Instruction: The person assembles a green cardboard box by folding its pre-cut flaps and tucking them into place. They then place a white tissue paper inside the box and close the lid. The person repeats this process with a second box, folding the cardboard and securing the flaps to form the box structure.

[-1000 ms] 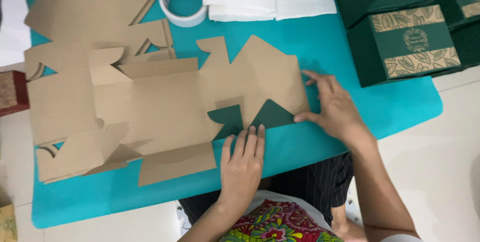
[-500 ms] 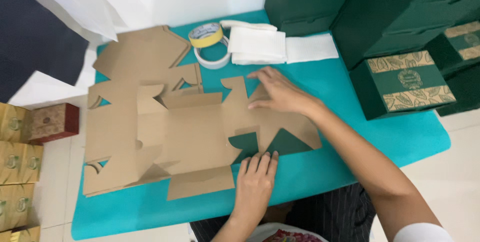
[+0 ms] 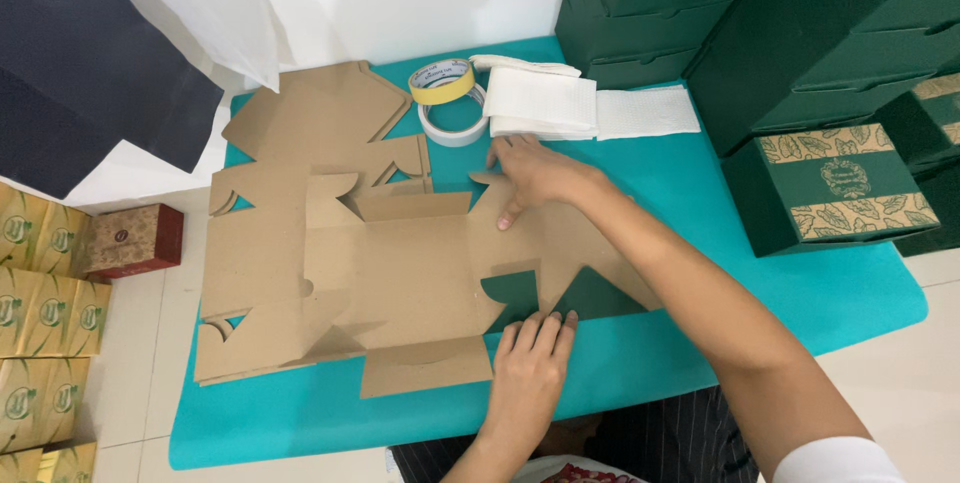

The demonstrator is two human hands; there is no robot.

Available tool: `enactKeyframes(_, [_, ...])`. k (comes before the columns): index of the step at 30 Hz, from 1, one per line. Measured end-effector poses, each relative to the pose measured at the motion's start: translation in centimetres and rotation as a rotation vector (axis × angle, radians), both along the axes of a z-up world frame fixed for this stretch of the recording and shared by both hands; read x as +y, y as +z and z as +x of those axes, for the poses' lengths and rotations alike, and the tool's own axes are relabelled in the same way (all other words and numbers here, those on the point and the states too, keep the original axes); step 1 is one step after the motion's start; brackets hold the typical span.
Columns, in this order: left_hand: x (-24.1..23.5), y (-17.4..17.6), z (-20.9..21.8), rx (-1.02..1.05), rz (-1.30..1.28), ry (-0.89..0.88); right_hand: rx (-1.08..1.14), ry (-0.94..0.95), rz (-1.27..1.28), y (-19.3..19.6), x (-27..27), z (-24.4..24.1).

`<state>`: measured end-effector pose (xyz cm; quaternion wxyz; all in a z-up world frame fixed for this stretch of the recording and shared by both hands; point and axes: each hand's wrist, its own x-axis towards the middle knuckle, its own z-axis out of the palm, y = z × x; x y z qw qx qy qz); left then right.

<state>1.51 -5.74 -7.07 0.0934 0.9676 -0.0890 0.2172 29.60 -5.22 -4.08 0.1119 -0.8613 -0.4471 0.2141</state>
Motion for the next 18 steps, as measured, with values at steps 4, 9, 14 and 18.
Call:
enactKeyframes(4, [0.0, -0.2, 0.1, -0.014, 0.013, 0.012, 0.079, -0.012, 0.029, -0.6, -0.7, 0.1])
enactKeyframes(9, [-0.1, -0.5, 0.1, -0.019, 0.010, 0.019, 0.147, -0.119, 0.081, 1.6, -0.7, -2.0])
enactKeyframes(14, [-0.1, -0.1, -0.1, -0.006, -0.001, 0.017, 0.235, -0.170, 0.312, 2.1, -2.0, -3.2])
enactKeyframes(18, [-0.1, -0.3, 0.0, -0.022, 0.004, 0.016, 0.192, -0.251, 0.266, 2.8, -2.8, -4.5])
